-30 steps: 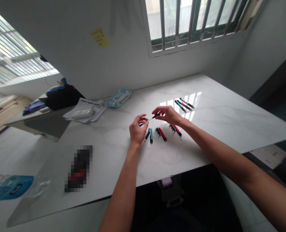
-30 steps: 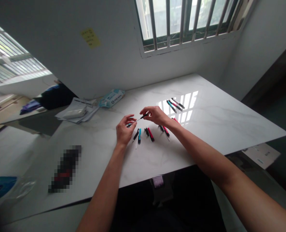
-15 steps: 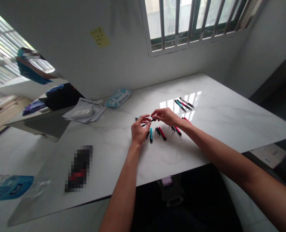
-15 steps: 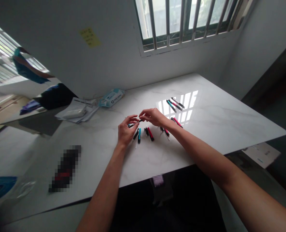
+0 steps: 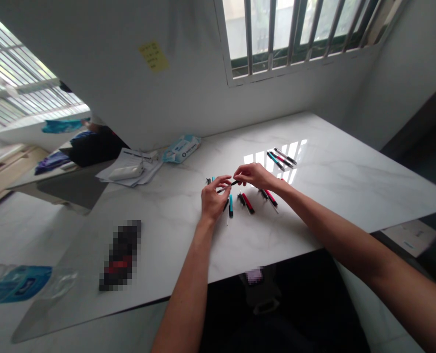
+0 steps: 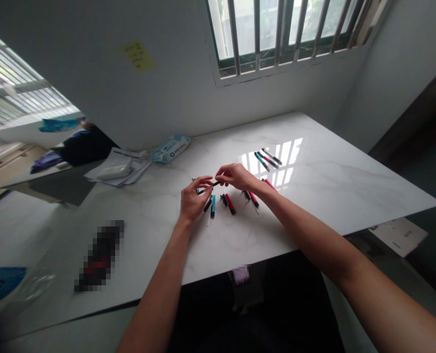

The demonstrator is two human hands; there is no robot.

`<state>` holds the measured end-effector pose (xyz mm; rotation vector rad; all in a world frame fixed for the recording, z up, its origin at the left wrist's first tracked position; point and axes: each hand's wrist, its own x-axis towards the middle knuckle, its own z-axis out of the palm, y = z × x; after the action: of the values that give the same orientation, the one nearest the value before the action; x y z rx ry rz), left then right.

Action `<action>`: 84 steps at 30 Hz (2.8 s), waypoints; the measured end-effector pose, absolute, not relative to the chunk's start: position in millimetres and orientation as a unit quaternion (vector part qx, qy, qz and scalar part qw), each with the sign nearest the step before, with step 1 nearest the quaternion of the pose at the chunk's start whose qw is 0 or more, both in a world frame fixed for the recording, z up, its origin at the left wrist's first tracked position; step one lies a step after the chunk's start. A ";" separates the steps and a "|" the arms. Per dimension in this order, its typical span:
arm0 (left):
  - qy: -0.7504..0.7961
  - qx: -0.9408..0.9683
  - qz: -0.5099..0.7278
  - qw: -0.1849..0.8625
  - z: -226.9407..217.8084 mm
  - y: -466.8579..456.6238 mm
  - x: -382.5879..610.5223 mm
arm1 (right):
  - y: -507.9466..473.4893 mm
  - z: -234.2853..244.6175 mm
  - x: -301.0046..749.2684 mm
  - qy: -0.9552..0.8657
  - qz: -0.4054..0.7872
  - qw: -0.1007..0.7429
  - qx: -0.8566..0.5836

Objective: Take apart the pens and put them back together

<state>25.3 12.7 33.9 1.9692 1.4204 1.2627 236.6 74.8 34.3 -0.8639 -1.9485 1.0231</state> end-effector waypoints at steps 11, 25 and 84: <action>0.513 0.697 0.464 0.192 35.6 12.4 22.9 | 77.6 38.6 245.7 -0.786 0.372 0.373 -0.324; 0.509 0.699 0.458 0.206 33.7 12.8 22.6 | 71.9 43.2 244.6 -0.813 0.327 0.344 -0.337; 0.528 0.674 0.476 0.201 30.5 19.0 15.0 | 67.0 52.9 241.6 -0.809 0.306 0.318 -0.387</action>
<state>15.0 19.0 30.5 1.8836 1.4735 1.3294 241.6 67.0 52.9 -1.0189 -2.1285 0.8059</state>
